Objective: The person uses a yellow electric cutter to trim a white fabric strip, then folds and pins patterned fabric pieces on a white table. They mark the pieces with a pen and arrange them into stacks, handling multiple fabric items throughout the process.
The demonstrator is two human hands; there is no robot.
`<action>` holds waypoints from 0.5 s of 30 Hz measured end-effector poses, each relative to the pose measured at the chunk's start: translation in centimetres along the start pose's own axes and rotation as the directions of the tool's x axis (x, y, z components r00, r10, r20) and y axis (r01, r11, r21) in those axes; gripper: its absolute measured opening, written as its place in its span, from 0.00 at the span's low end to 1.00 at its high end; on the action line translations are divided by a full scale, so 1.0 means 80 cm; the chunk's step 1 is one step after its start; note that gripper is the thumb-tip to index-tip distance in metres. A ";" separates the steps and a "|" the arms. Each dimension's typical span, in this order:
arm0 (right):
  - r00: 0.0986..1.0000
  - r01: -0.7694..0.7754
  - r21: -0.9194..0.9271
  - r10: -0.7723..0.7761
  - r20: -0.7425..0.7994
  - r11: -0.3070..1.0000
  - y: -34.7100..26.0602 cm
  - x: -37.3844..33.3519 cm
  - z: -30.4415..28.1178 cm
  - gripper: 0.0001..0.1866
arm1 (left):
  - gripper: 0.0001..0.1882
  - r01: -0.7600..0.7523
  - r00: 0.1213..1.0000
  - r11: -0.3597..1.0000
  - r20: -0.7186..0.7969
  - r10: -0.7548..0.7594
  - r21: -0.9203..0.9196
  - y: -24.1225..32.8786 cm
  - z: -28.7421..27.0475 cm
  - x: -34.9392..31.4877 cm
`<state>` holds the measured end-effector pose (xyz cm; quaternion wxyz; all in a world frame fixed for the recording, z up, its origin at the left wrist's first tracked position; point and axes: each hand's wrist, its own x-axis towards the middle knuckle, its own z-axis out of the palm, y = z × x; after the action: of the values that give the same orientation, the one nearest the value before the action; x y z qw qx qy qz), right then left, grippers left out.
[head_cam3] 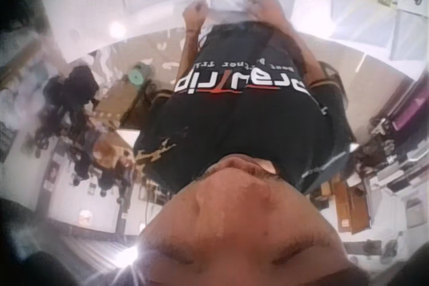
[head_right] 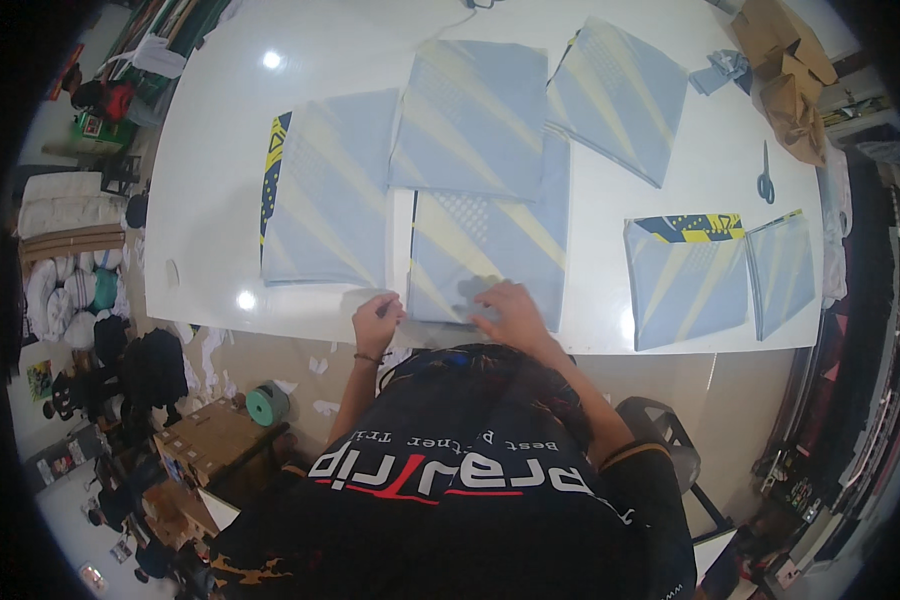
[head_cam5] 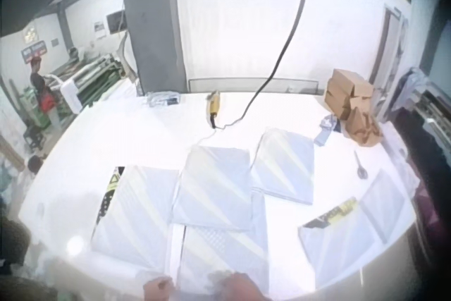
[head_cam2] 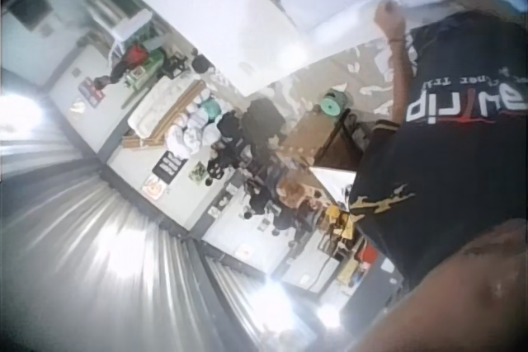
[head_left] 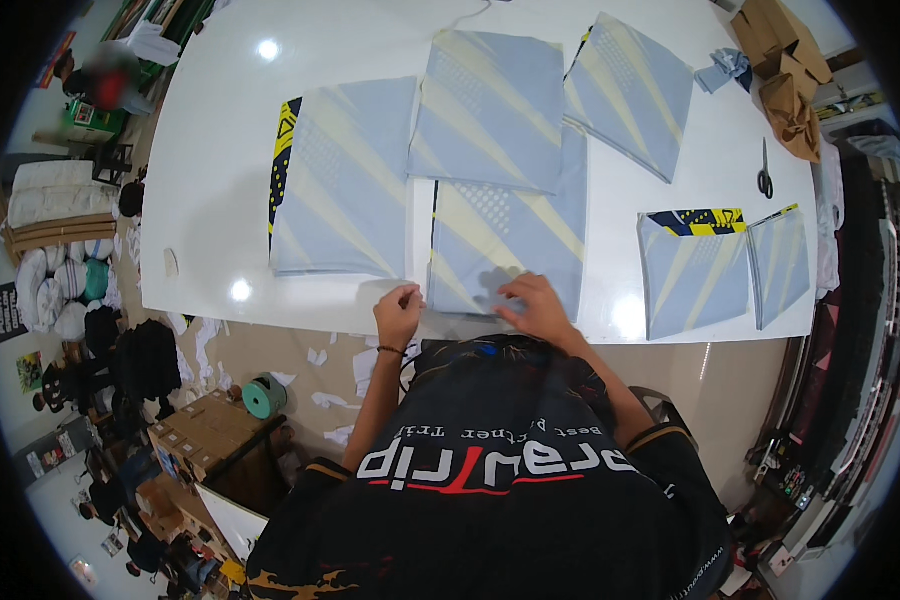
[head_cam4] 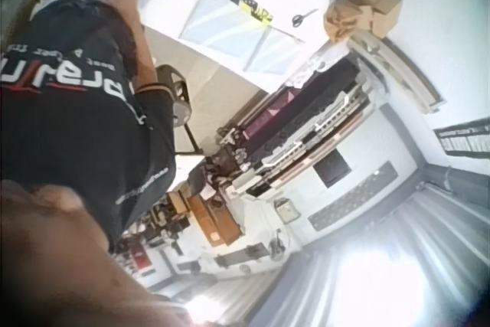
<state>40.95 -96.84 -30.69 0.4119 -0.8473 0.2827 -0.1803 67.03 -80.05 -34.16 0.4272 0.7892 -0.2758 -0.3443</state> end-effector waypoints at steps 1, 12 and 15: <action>0.997 0.063 0.020 -0.064 0.044 0.998 -0.014 0.002 0.011 0.15 | 0.12 0.017 1.000 0.999 -0.007 -0.017 0.029 -0.007 0.001 -0.010; 0.970 0.227 -0.163 -0.209 0.124 0.960 -0.048 0.055 0.084 0.13 | 0.12 0.071 0.994 0.996 0.084 -0.076 0.060 -0.002 -0.015 -0.029; 0.998 0.031 0.095 -0.036 0.045 0.995 -0.038 0.048 0.082 0.09 | 0.16 0.001 0.999 0.990 0.049 -0.008 0.143 0.000 -0.009 -0.028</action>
<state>48.47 -93.77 -31.89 0.4547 -0.8356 0.2499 -0.1805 66.22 -78.06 -33.20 0.3618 0.8097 -0.3085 -0.3440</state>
